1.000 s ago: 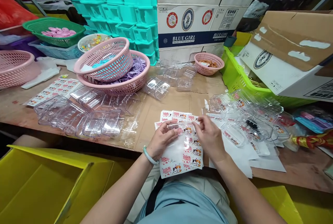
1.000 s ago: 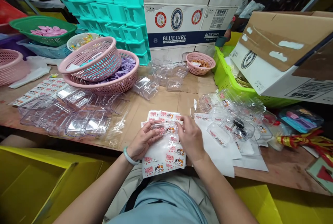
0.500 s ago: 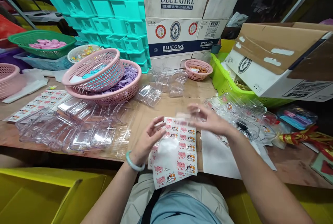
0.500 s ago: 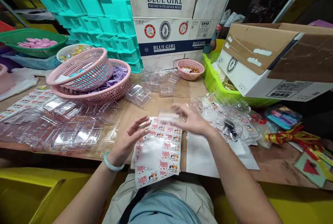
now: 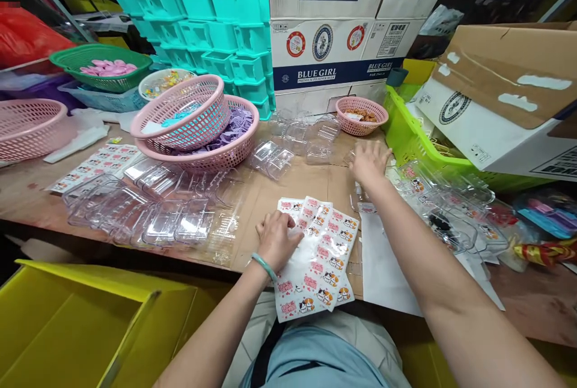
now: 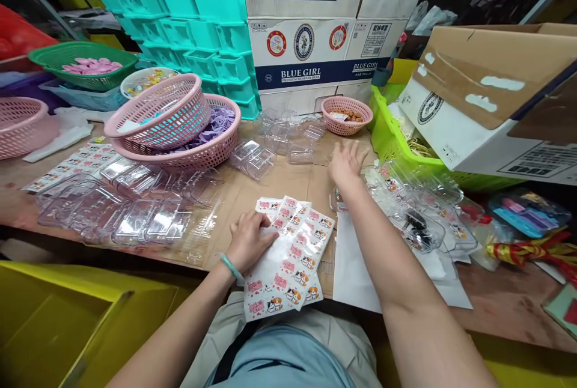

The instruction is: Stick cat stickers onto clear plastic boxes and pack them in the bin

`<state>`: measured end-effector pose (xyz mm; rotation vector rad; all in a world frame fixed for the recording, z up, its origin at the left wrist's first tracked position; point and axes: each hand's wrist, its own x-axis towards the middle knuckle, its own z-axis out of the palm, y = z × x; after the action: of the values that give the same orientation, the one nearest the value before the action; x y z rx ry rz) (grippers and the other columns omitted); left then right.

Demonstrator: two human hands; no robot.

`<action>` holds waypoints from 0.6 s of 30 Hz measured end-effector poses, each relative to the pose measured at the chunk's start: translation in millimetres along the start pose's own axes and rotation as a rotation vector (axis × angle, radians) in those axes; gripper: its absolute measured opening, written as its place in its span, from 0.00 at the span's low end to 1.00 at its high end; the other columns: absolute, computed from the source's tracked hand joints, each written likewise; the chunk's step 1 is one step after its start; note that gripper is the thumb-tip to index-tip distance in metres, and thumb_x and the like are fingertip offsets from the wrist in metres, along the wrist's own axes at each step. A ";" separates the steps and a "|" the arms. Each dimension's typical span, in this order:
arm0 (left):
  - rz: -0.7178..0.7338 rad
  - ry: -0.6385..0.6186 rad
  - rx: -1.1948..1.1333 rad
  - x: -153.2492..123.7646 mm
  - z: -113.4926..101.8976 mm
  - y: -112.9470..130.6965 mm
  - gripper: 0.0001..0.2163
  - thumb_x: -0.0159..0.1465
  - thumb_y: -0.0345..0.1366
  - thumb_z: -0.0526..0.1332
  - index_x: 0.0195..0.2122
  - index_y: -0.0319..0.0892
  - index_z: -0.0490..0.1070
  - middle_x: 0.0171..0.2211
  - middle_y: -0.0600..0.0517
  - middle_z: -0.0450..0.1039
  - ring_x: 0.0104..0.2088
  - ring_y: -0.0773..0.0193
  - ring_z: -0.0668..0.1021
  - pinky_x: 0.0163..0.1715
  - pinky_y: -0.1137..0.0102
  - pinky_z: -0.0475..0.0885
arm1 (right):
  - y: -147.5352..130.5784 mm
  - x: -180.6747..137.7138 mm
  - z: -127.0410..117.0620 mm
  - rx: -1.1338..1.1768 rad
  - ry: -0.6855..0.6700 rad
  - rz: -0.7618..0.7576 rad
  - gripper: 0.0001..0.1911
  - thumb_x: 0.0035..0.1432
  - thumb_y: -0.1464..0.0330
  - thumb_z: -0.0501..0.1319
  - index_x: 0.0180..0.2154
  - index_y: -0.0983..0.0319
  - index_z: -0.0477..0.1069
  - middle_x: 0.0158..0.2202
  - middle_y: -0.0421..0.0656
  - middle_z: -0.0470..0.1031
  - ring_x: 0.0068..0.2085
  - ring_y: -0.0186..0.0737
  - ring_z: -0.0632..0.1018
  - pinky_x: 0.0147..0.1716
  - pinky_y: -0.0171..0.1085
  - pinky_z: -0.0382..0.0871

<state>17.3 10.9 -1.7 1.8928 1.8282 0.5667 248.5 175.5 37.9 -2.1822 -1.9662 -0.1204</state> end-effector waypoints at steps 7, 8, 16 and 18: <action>-0.235 -0.072 -1.035 -6.7 -10.2 0.1 0.14 0.54 0.35 0.65 0.41 0.40 0.69 0.32 0.52 0.72 0.32 0.65 0.73 0.36 0.68 0.68 | -49.9 -151.8 -24.9 0.709 0.184 -0.554 0.10 0.63 0.70 0.55 0.46 0.59 0.69 0.44 0.47 0.74 0.48 0.45 0.73 0.50 0.47 0.67; -0.300 -0.141 -1.171 -9.6 -11.1 -0.5 0.16 0.53 0.36 0.67 0.42 0.39 0.69 0.32 0.51 0.72 0.31 0.66 0.74 0.36 0.68 0.69 | -54.1 -167.8 -21.5 0.730 0.156 -0.578 0.12 0.63 0.70 0.56 0.48 0.58 0.68 0.47 0.47 0.73 0.51 0.45 0.72 0.52 0.47 0.67; -0.350 -0.220 -1.183 -6.6 -5.3 8.3 0.22 0.50 0.38 0.71 0.45 0.39 0.70 0.42 0.46 0.73 0.33 0.66 0.77 0.31 0.71 0.72 | -39.4 -195.9 26.2 0.868 0.104 -0.241 0.16 0.63 0.67 0.58 0.53 0.58 0.65 0.56 0.49 0.68 0.59 0.46 0.68 0.59 0.52 0.62; -0.343 -0.360 -1.185 -0.5 -2.8 13.5 0.23 0.49 0.38 0.71 0.45 0.38 0.69 0.36 0.49 0.73 0.27 0.68 0.76 0.25 0.73 0.69 | -35.2 -197.7 33.1 0.953 0.115 -0.154 0.15 0.64 0.68 0.55 0.52 0.58 0.65 0.53 0.48 0.70 0.56 0.44 0.70 0.58 0.50 0.65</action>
<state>26.7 10.2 8.4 0.7888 1.0883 0.8446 189.2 -7.1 -29.6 -1.3662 -1.6144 0.5418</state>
